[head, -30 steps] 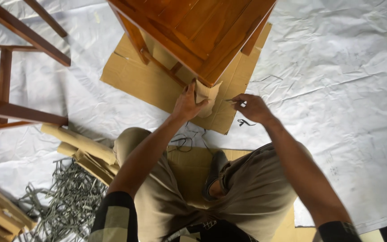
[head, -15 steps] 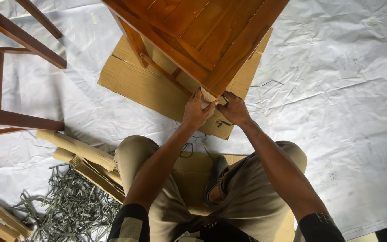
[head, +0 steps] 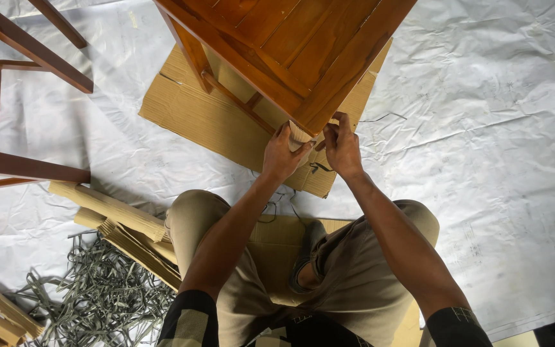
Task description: Wrapping wooden chair legs with protective cardboard and securing them with wire ties.
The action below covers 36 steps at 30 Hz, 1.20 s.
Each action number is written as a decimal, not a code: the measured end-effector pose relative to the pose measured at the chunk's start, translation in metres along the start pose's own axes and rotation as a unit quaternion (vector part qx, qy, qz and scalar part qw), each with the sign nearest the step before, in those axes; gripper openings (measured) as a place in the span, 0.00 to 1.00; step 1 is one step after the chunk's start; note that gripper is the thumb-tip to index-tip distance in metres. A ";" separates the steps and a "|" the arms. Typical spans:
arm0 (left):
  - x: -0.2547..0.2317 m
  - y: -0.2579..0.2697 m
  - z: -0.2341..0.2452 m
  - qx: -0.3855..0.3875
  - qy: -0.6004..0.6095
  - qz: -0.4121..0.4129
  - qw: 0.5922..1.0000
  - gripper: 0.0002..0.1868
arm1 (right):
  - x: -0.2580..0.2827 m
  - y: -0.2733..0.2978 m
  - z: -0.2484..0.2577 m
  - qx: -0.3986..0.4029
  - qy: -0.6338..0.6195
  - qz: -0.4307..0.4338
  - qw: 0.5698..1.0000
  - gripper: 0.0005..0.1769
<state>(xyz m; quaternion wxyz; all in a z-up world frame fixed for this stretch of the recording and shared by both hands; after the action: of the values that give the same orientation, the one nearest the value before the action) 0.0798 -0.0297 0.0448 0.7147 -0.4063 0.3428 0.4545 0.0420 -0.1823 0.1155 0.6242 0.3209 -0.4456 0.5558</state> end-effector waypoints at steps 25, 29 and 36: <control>0.044 -0.006 -0.020 0.067 0.185 0.106 0.975 0.41 | -0.032 -0.012 -0.038 0.060 -0.238 -0.097 0.965 0.36; 0.053 -0.003 -0.019 0.042 0.301 0.189 0.934 0.30 | -0.038 -0.016 -0.035 0.085 -0.220 -0.115 0.965 0.35; 0.065 -0.011 -0.020 -0.027 0.320 0.286 0.903 0.27 | -0.041 -0.018 -0.034 0.087 -0.177 -0.147 0.969 0.32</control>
<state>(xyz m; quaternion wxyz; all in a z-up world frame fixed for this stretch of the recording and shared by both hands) 0.1101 -0.0257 -0.0167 0.3941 -0.4337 0.6423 0.4940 0.0668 -0.1720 0.0660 0.5797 0.5295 -0.4470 0.4287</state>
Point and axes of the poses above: each hand's wrist, its own y-axis away from the middle knuckle, its own z-axis out of the back of the hand, x = y × z, the point moved 7 cm from there along -y, towards the middle knuckle, and after that the axes turned 3 degrees about -y, right-handed, at the moved point
